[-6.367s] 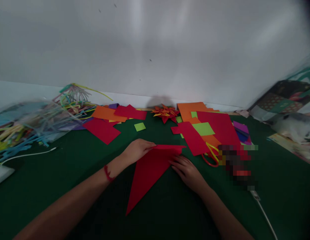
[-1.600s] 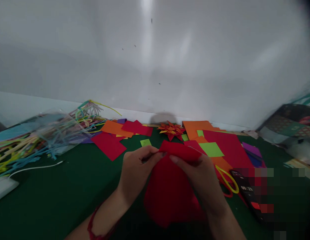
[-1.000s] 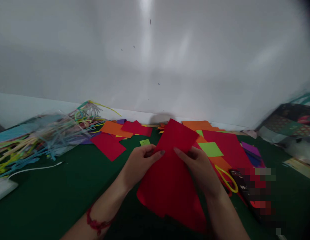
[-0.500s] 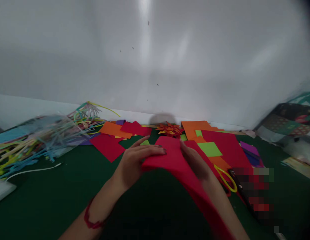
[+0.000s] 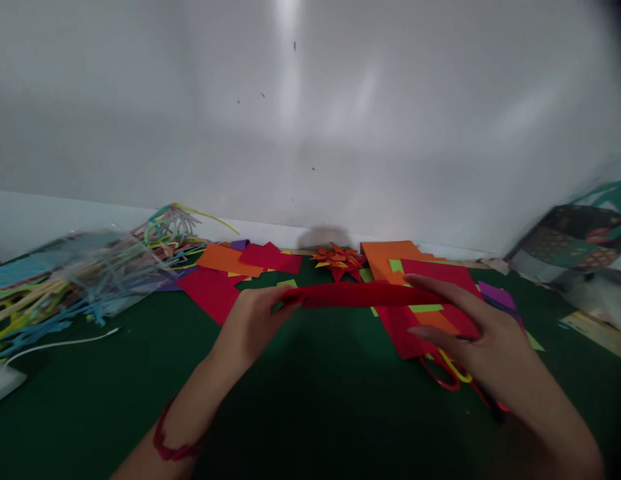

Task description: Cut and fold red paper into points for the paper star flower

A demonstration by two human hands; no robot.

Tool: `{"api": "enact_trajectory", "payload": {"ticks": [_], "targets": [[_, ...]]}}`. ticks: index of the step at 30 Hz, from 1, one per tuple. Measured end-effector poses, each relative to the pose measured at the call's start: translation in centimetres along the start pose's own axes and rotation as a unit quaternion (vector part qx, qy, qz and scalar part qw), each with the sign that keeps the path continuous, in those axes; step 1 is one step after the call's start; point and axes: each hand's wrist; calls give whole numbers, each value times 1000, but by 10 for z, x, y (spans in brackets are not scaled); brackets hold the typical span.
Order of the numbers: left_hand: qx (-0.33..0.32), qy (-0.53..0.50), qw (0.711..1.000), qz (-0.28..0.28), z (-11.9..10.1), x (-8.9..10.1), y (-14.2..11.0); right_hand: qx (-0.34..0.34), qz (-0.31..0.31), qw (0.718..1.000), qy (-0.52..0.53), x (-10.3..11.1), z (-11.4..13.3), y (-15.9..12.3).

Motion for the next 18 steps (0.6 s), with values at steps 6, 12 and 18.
{"api": "enact_trajectory", "payload": {"ticks": [6,12,18], "targets": [[40,-112,993,11,6,10,4,-12,-18,997,77,-5,-11,1],[81,-206,974,56,1,12,7,-28,23,950,311,-15,0,8],[93,-229,966,78,7,7,5,-47,-31,959,277,-26,-5,10]]}}
Point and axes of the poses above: each hand's wrist, its own y-axis towards the middle knuckle, its own x-axis out of the back of the hand, z = x × y, and after that the axes turned 9 degrees about -x, right-handed
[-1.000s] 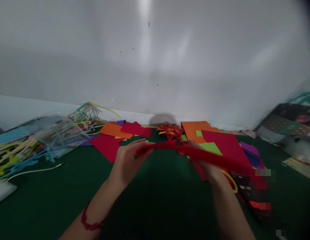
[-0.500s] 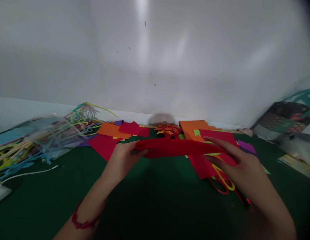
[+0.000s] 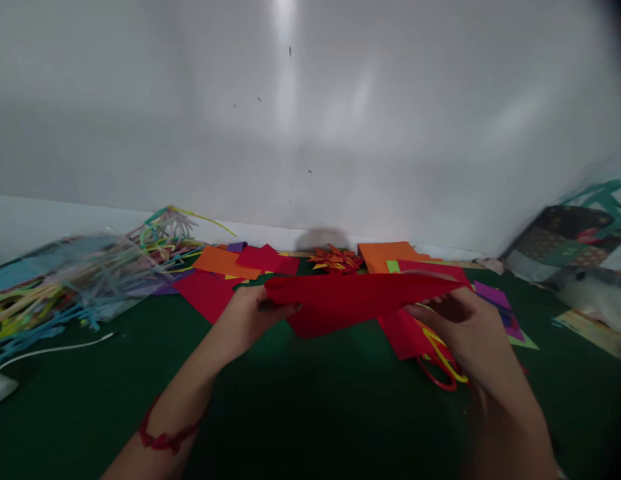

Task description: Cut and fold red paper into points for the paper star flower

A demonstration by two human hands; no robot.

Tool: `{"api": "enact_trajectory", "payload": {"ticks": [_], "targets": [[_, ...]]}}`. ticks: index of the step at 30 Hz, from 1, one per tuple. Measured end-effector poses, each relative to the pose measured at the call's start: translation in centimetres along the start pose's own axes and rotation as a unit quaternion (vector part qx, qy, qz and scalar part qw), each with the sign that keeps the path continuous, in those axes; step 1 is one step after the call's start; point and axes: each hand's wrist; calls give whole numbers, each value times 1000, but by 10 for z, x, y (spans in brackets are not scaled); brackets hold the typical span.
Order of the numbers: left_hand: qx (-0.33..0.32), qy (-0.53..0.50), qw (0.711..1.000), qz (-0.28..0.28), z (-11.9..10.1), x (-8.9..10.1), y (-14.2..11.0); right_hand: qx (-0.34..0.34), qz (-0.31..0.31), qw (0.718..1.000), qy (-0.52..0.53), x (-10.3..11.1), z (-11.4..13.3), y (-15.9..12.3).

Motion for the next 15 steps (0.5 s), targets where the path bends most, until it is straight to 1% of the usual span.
{"api": "enact_trajectory", "payload": {"ticks": [4,7,10,12,15], "targets": [[0,-20,1000,14,1,1,0,37,-42,998,-42,-1,-1,-6],[-13,-38,999,18,0,1,0,40,-37,997,-51,-2,4,-9],[-22,-47,998,17,-2,1,-1,49,-42,997,-29,-1,5,-8],[-26,-39,999,10,-3,0,-2,53,-50,997,-20,-1,4,-7],[-38,4,999,-9,-5,0,-3,47,-46,997,-44,0,2,-5]]}}
Point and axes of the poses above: each hand's wrist, its own y-axis towards the middle knuckle, its own x-axis out of the back of the hand, z = x × y, and after that the axes turned 9 degrees about -x, right-handed
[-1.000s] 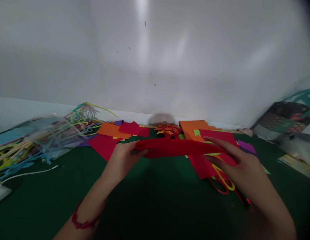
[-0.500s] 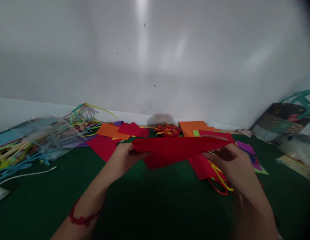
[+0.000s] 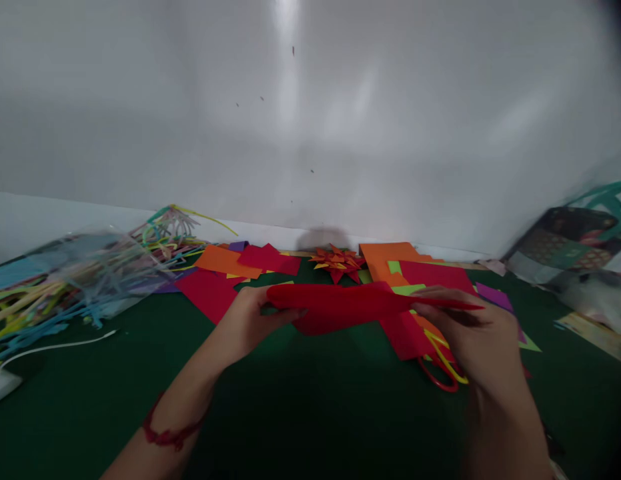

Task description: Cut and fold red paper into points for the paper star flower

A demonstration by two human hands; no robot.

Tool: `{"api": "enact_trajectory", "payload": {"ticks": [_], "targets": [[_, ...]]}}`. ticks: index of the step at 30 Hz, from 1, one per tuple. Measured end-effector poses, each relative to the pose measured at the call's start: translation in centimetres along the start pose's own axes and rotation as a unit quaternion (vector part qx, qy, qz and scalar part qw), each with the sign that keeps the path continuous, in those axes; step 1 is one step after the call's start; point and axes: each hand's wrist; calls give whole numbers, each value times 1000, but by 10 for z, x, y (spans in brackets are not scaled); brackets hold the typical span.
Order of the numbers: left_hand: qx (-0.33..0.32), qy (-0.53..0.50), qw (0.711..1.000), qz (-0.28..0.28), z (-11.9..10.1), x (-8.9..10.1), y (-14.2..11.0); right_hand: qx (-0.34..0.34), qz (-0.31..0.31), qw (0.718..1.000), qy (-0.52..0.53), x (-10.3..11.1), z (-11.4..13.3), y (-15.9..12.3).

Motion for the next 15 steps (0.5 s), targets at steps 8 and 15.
{"api": "enact_trajectory", "payload": {"ticks": [8,15], "targets": [[-26,132,991,-5,3,0,0,43,76,991,-102,12,6,1],[-31,144,989,31,-3,-3,-2,103,133,963,-211,17,10,-2]]}}
Point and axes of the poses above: each hand's wrist, its own y-axis towards the middle knuckle, its own x-axis out of the back of the hand, z = x × y, and after that the axes turned 9 degrees about -x, right-handed
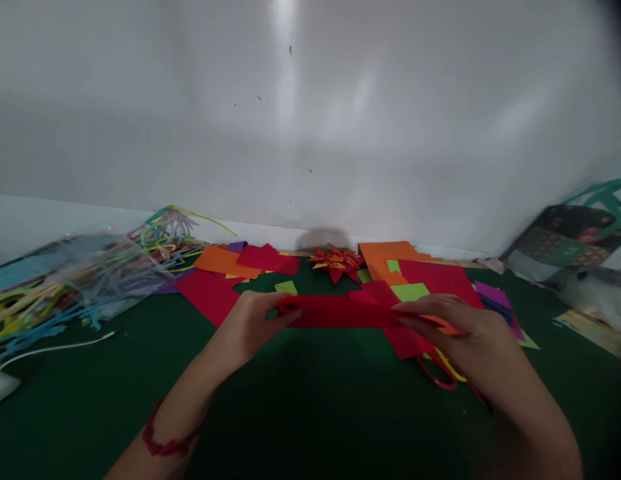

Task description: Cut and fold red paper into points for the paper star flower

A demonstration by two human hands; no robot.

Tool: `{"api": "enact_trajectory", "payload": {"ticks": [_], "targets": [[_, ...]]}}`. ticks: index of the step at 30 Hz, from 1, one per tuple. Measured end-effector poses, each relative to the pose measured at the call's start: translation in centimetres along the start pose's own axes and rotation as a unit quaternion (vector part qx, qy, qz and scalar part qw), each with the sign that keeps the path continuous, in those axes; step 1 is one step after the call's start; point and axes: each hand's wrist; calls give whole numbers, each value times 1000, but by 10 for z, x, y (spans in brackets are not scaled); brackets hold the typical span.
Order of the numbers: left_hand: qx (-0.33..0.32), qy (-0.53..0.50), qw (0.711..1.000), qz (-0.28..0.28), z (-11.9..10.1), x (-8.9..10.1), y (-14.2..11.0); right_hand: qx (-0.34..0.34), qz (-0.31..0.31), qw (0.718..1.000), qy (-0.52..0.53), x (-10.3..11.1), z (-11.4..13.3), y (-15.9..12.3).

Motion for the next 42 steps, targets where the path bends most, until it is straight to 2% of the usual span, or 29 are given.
{"api": "enact_trajectory", "payload": {"ticks": [7,15,21,32,38,42], "targets": [[-8,-4,1000,28,-2,-14,1,86,9,992,-91,-21,25,-1],[-26,-88,995,45,-17,-25,-2,103,34,993,-38,-38,54,-6],[-56,-128,988,68,-19,-25,-1,120,56,991,-17,-38,56,-6],[-78,-116,986,90,-21,-27,-2,153,32,988,-16,-43,64,-9],[-70,-138,984,91,-24,-25,-3,135,-41,990,-22,-42,66,-11],[-36,-177,979,99,-27,-26,-1,141,-17,990,14,-40,65,-9]]}}
Point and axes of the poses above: each hand's wrist, its own y-axis towards the middle knuckle, its own x-axis out of the back of the hand, z = x × y, and after that the axes turned 9 degrees about -x, right-handed
